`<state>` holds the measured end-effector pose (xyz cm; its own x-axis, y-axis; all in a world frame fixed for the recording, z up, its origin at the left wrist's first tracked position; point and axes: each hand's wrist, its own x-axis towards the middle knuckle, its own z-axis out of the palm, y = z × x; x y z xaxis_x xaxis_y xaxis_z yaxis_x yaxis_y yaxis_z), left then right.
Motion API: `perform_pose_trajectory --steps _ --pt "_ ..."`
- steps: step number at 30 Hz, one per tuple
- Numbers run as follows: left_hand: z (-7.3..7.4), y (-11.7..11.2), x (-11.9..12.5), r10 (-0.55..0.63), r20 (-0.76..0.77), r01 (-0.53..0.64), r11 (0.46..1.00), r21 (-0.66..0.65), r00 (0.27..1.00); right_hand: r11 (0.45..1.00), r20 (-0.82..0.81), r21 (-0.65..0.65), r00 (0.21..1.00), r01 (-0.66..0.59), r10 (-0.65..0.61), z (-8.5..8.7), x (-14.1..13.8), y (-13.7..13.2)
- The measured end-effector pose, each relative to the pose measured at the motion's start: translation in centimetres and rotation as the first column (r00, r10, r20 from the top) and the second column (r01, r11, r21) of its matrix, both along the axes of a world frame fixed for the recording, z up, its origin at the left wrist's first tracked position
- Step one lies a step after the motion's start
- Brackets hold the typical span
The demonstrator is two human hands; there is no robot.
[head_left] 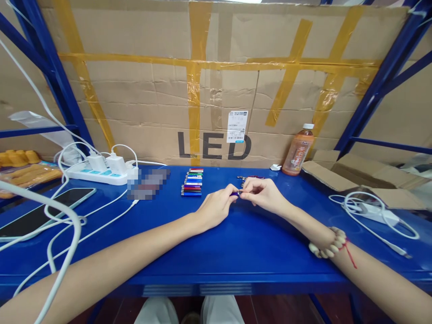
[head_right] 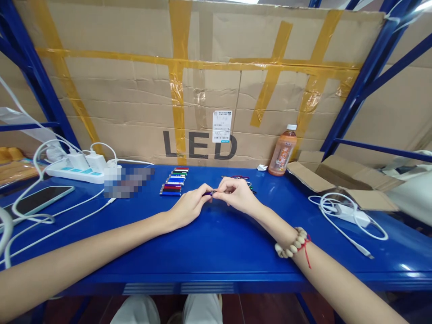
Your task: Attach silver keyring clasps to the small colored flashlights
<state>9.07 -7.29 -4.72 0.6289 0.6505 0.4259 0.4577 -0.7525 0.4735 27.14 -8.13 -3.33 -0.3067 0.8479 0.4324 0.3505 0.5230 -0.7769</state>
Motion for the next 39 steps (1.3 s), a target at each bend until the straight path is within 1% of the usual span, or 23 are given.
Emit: perform_pose_trajectory --steps 5,7,10,14,16,18,20,22,25,29,32,35,39 --pt "-0.3 0.2 0.1 -0.020 0.039 0.020 1.000 -0.004 0.999 0.995 0.048 0.096 0.998 0.036 -0.040 0.2 -0.2 -0.1" --pt "-0.3 0.2 0.2 -0.016 0.063 0.015 1.000 0.012 0.998 0.991 0.060 0.113 0.996 0.065 -0.072 0.3 -0.3 -0.1" --pt "-0.3 0.2 0.2 0.009 0.072 -0.013 0.999 0.044 0.997 0.991 0.067 0.066 0.990 0.120 -0.125 0.3 -0.5 -0.1" --pt "-0.3 0.1 0.2 0.058 0.028 -0.060 0.995 0.075 0.998 0.987 0.048 -0.057 0.988 0.148 -0.145 0.3 -0.7 -0.1" --pt "-0.3 0.1 0.2 0.096 0.004 -0.096 0.989 0.111 0.995 0.983 0.041 -0.080 0.986 0.163 -0.161 0.3 -0.9 -0.2" --pt "-0.4 0.1 0.2 0.122 -0.010 -0.119 0.981 0.152 0.992 0.986 0.050 -0.081 0.988 0.148 -0.145 0.2 -1.2 -0.3" --pt "-0.4 0.2 0.3 0.120 -0.008 -0.117 0.979 0.169 0.993 0.989 0.064 -0.089 0.992 0.114 -0.109 -0.1 -1.5 -0.4" --pt "-0.5 0.3 0.3 0.108 0.015 -0.109 0.982 0.154 0.994 0.991 0.069 -0.101 0.994 0.091 -0.084 -0.4 -1.8 -0.4" --pt "-0.4 0.4 0.4 0.115 0.048 -0.120 0.986 0.112 0.992 0.989 0.066 -0.116 0.995 0.087 -0.080 -0.8 -1.8 0.0" --pt "-0.3 0.4 0.5 0.114 0.047 -0.117 0.991 0.066 0.992 0.988 0.059 -0.133 0.995 0.082 -0.075 -1.1 -1.4 0.5" --pt "-0.1 0.4 0.5 0.126 0.050 -0.128 0.991 0.033 0.991 0.987 0.037 -0.146 0.997 0.067 -0.062 -0.8 -1.4 0.4" --pt "0.1 0.2 0.5 0.149 0.054 -0.150 0.989 0.006 0.987 0.981 -0.003 -0.187 0.998 0.058 -0.060 -0.3 -1.6 0.1" --pt "0.3 -0.1 0.5 0.159 0.078 -0.159 0.987 -0.005 0.984 0.972 -0.033 -0.230 0.998 0.053 -0.062 0.1 -1.8 0.0"
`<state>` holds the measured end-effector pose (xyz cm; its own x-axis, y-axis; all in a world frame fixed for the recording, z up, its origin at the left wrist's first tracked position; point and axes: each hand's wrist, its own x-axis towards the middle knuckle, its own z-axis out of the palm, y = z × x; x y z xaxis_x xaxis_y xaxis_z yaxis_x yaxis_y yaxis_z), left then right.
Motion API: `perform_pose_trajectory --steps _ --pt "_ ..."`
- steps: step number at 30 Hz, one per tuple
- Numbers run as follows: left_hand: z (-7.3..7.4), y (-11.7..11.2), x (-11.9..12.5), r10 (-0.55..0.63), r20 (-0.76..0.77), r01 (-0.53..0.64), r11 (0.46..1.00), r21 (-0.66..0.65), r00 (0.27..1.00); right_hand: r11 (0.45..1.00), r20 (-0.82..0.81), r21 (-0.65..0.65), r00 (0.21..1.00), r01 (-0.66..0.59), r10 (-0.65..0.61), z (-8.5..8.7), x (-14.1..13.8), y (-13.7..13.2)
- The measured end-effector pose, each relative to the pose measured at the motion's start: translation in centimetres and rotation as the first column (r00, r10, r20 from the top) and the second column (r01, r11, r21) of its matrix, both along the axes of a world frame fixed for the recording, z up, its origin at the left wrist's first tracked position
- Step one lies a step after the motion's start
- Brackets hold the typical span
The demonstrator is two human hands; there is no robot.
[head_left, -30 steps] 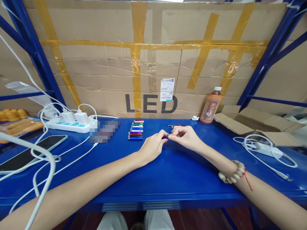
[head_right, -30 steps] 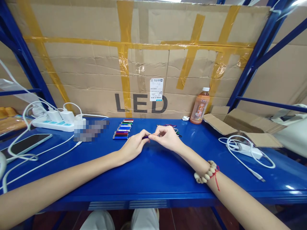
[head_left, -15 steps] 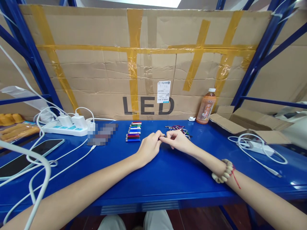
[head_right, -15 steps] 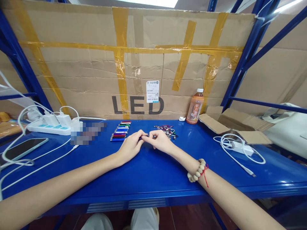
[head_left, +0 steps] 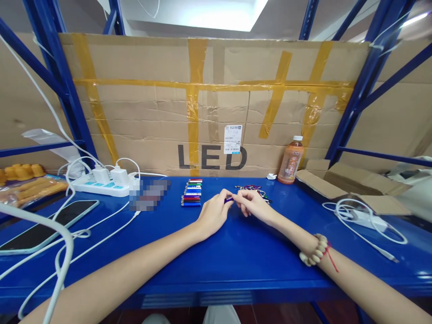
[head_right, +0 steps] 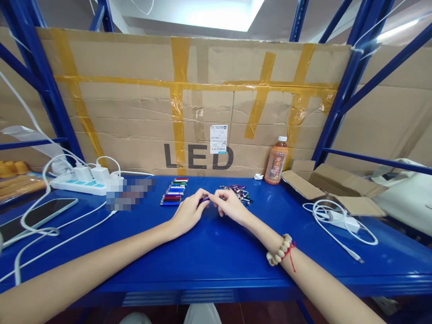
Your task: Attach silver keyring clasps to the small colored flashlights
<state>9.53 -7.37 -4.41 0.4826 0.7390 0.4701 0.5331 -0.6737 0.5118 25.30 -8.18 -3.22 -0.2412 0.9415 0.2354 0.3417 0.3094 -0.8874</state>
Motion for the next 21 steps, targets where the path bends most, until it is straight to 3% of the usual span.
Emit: perform_pose_trajectory --steps 8,21 --pt "0.21 -0.31 -0.11 -0.056 0.084 0.054 0.998 0.029 0.995 1.000 -0.053 -0.022 0.999 -0.008 0.007 -0.11 0.17 0.29" --pt "0.33 -0.63 -0.10 -0.079 0.059 0.076 0.996 0.052 0.995 0.999 -0.095 -0.004 0.995 -0.037 0.036 -0.10 0.12 0.35"
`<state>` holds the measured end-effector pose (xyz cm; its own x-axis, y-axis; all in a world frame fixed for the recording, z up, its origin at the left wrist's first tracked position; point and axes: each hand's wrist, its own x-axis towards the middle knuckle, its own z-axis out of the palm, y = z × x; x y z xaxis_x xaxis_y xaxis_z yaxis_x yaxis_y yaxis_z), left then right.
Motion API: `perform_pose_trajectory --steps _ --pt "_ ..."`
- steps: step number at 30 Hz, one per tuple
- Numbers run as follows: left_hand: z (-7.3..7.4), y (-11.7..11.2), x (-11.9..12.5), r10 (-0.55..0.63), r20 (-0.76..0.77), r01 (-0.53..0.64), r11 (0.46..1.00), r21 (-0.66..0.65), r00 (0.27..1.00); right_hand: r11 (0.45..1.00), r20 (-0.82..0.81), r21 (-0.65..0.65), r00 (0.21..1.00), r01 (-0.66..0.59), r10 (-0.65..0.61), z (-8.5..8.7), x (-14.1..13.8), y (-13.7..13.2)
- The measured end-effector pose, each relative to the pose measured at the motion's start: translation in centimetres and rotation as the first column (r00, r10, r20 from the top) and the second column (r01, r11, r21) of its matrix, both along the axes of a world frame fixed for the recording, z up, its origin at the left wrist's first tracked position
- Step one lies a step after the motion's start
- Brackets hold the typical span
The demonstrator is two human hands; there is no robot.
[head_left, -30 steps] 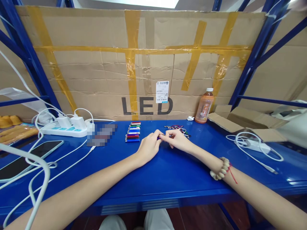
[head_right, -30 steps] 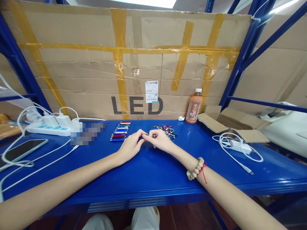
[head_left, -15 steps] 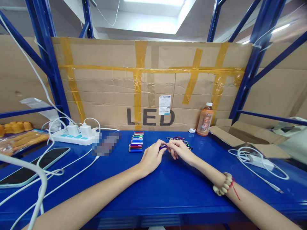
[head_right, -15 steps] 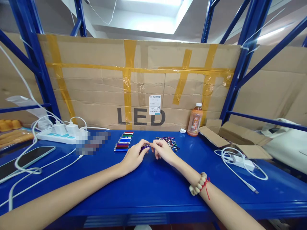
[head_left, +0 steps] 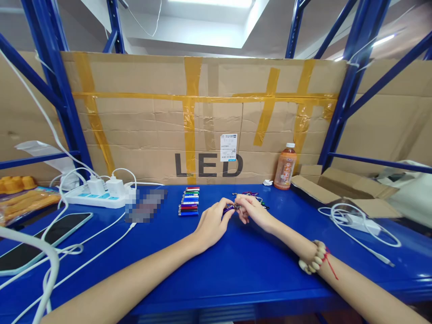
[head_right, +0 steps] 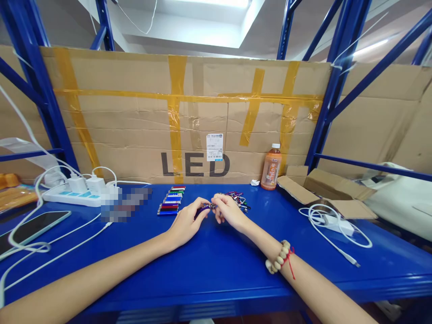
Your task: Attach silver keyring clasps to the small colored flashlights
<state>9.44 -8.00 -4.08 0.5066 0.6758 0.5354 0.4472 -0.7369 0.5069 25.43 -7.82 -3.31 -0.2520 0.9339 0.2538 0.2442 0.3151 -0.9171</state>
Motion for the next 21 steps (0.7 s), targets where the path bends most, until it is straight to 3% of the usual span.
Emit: perform_pose_trajectory --steps 5,12,21 --pt "-0.06 0.21 0.04 0.026 -0.040 -0.027 0.999 -0.018 0.999 1.000 0.017 -0.017 1.000 -0.006 0.006 -0.54 0.06 0.41" --pt "-0.16 0.46 0.04 0.098 -0.107 -0.104 0.993 -0.059 0.989 0.998 0.016 -0.058 0.999 0.034 -0.034 0.02 -0.25 -0.06" --pt "-0.27 0.47 0.00 0.097 -0.081 -0.103 0.992 -0.067 0.992 0.994 0.049 -0.045 0.994 0.097 -0.095 0.19 0.08 0.06"
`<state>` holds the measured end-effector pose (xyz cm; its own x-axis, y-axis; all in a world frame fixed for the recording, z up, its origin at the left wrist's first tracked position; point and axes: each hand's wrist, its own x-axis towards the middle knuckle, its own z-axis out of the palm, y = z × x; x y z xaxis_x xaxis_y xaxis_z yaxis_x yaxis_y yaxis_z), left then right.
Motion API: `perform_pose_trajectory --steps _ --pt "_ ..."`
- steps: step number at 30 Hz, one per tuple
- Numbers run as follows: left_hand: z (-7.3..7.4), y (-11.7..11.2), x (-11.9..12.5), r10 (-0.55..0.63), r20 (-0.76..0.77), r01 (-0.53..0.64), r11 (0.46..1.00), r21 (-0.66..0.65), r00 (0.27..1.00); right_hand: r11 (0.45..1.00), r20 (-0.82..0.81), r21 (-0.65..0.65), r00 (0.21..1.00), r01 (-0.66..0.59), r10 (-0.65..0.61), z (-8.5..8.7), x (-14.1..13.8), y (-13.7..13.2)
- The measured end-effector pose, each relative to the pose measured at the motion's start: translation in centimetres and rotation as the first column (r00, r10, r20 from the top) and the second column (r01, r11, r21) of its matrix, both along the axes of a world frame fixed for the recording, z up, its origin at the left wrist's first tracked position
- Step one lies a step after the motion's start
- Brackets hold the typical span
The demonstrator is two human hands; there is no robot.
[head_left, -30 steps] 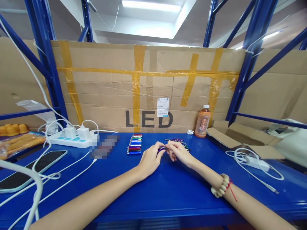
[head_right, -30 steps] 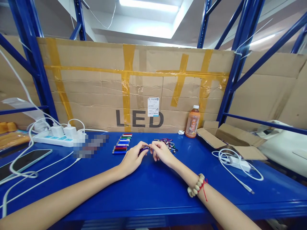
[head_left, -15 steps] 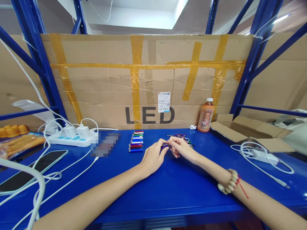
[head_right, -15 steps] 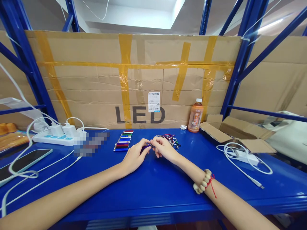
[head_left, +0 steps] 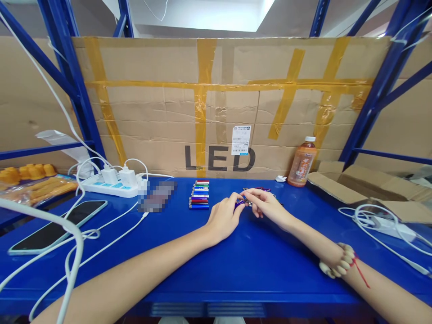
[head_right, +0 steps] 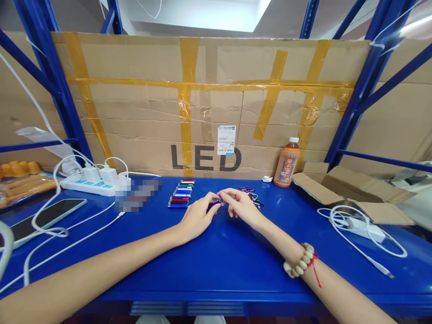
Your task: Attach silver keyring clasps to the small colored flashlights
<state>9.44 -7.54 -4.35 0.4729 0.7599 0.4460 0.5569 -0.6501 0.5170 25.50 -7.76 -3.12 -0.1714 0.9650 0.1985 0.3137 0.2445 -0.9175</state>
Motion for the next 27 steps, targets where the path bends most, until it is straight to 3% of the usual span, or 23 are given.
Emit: perform_pose_trajectory --steps 15,27 --pt "-0.10 -0.01 -0.08 0.000 -0.024 0.000 1.000 0.018 1.000 0.994 -0.049 -0.039 0.993 0.107 -0.109 0.58 -0.08 -0.08" --pt "0.21 -0.23 -0.10 0.004 -0.050 -0.004 1.000 0.006 0.999 0.986 -0.032 0.000 0.985 0.169 -0.169 0.06 0.16 0.16"
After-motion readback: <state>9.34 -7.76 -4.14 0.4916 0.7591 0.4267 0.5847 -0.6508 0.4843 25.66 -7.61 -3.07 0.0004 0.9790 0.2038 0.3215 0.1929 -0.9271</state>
